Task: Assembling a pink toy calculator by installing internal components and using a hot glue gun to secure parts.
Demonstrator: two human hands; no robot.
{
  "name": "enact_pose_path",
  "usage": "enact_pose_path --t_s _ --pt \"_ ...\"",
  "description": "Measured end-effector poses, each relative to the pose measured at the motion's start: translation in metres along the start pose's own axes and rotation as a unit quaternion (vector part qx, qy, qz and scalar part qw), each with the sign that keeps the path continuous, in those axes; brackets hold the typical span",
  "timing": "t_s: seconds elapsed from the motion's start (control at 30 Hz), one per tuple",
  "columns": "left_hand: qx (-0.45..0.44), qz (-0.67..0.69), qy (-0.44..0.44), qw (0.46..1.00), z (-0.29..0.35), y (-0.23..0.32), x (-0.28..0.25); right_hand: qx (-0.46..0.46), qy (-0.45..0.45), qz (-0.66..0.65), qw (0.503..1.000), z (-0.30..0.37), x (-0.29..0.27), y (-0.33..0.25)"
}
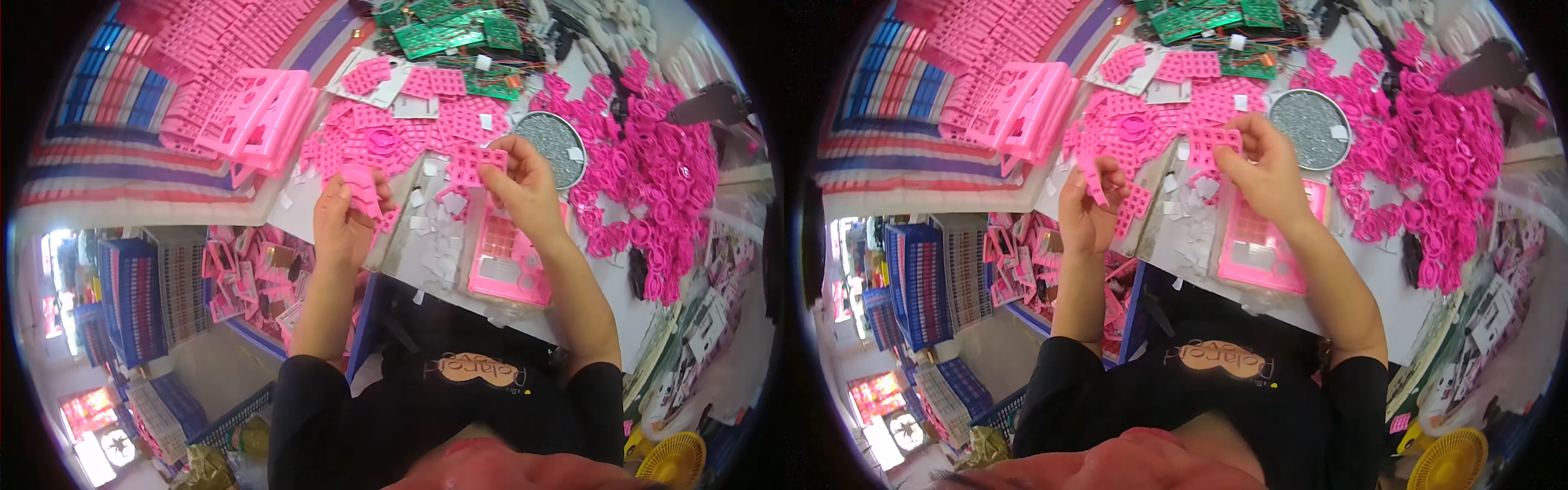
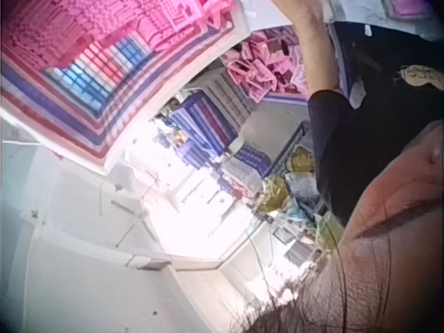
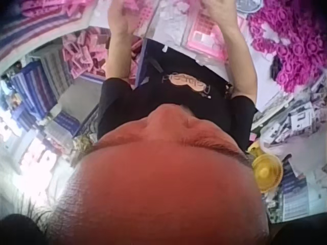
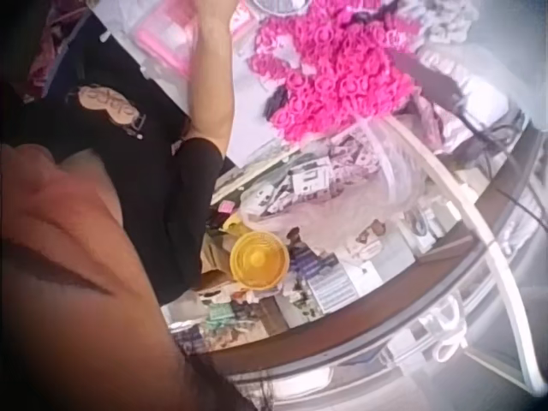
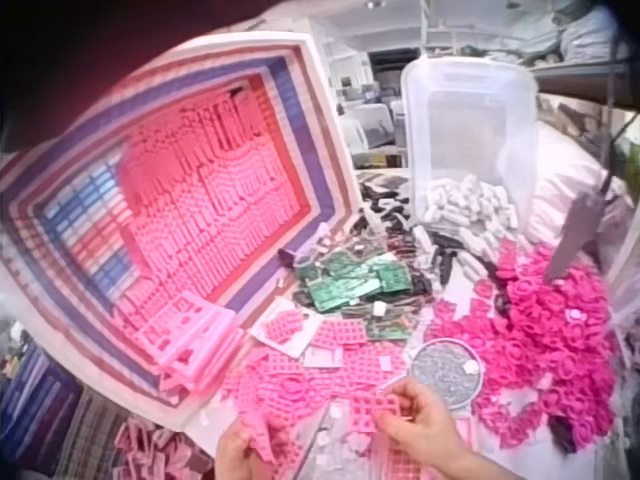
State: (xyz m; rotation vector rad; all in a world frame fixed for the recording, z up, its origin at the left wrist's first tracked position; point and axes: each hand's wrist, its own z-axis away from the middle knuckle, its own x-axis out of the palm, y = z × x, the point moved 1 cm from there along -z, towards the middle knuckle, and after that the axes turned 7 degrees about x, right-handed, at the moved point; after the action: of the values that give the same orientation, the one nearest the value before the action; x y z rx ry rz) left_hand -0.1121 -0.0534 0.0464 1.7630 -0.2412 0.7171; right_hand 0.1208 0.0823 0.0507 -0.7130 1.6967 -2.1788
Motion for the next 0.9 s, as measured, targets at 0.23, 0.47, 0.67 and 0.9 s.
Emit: enact_pose_path --t_s 0.23,0.47,0.67,0.9 --pt "-0.024 0.014 0.057 0.998 0.012 -0.004 0.016 -0.264 0.047 0.338 0.902 -0.002 0.011 -0.002" --pt "-0.032 -0.008 -0.027 0.999 0.016 -0.025 0.034 0.207 -0.158 -0.077 0.962 0.037 0.009 -0.022" --pt "-0.126 0.02 -0.103 0.986 0.023 -0.039 0.058 0.008 -0.111 0.035 0.993 0.027 -0.007 0.001" --pt "-0.31 0.031 -0.173 0.934 0.044 -0.054 0.07 -0.003 -0.284 0.018 0.959 0.063 -0.013 -0.009"
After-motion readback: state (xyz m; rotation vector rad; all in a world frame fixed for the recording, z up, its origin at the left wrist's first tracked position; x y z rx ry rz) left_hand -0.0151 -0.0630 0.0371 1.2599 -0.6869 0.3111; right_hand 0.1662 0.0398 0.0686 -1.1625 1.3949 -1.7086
